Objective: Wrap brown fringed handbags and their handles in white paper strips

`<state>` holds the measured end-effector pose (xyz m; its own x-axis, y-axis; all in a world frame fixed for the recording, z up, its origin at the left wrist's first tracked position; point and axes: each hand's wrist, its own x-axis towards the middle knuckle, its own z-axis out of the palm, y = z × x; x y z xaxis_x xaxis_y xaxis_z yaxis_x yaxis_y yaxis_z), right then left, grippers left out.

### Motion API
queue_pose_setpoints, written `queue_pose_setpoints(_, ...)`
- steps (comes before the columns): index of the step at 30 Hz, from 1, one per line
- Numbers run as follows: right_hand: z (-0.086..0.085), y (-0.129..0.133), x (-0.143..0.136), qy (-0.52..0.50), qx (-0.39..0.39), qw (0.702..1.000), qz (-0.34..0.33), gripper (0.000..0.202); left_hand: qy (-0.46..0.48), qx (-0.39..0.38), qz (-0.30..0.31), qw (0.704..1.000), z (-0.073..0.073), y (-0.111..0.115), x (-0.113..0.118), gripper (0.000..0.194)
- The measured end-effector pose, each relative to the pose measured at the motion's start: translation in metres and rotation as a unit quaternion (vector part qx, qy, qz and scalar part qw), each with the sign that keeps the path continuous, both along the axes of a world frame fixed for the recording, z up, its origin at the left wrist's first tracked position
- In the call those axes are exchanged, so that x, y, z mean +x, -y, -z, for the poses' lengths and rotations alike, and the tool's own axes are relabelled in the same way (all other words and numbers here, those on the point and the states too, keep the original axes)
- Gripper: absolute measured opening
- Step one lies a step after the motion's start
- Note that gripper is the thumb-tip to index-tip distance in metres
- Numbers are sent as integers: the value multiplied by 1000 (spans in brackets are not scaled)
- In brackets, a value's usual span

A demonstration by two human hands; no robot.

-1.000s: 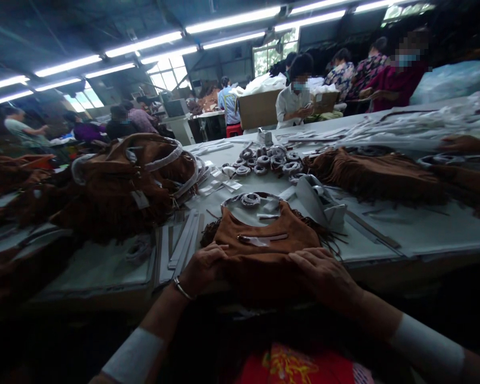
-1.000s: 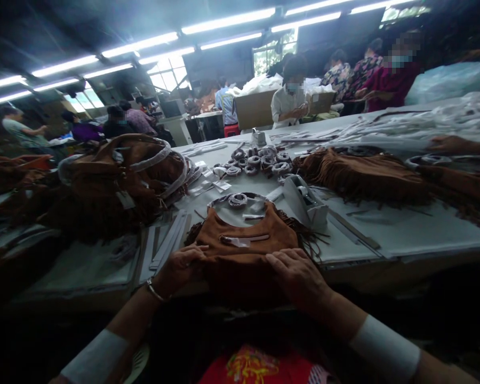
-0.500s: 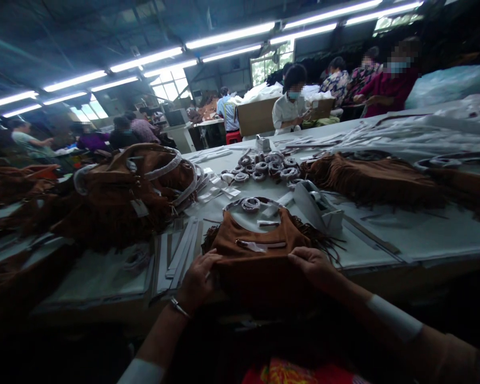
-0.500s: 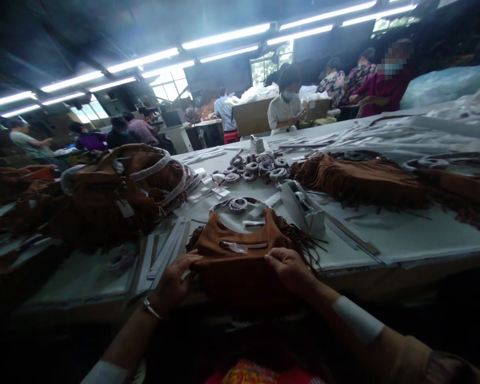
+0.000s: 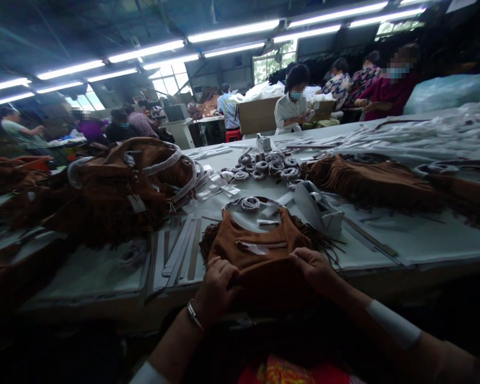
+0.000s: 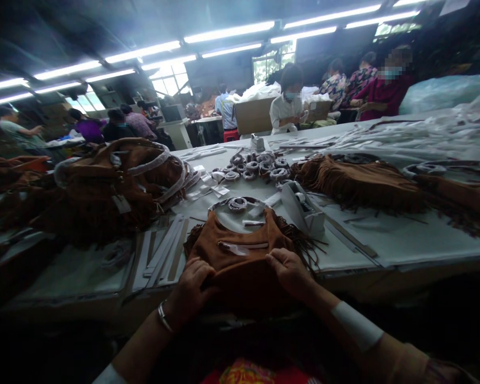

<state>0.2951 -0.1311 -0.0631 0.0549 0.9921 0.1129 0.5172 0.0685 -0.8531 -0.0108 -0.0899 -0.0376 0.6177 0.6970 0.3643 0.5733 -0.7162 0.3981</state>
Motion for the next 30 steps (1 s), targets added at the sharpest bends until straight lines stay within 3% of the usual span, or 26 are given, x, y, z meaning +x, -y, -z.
queue_pose_setpoints(3,-7,7,5,93,59,993,-34,37,-25,-30,34,999,-7,-5,-1,19)
queue_pose_setpoints(5,-18,17,4,154,108,980,-63,25,-18,-44,67,997,-11,-9,1,13)
queue_pose_setpoints(10,-46,34,-28,310,161,931,-109,30,11,-45,113,992,-16,-14,6,8)
queue_pose_setpoints(14,-39,17,-55,373,149,912,-85,2,-12,-35,102,994,-13,-13,4,6)
queue_pose_setpoints(17,-28,-1,-55,334,151,925,-100,15,-31,-22,79,996,-3,-16,-6,6)
queue_pose_setpoints(22,-22,-14,-45,176,93,974,-108,23,-33,24,28,999,10,-20,-13,15)
queue_pose_setpoints(26,-20,-17,-44,93,34,992,-84,21,-2,110,-59,992,5,2,12,20)
queue_pose_setpoints(30,-17,-19,-42,63,20,995,-76,23,12,117,-36,992,10,30,48,29)
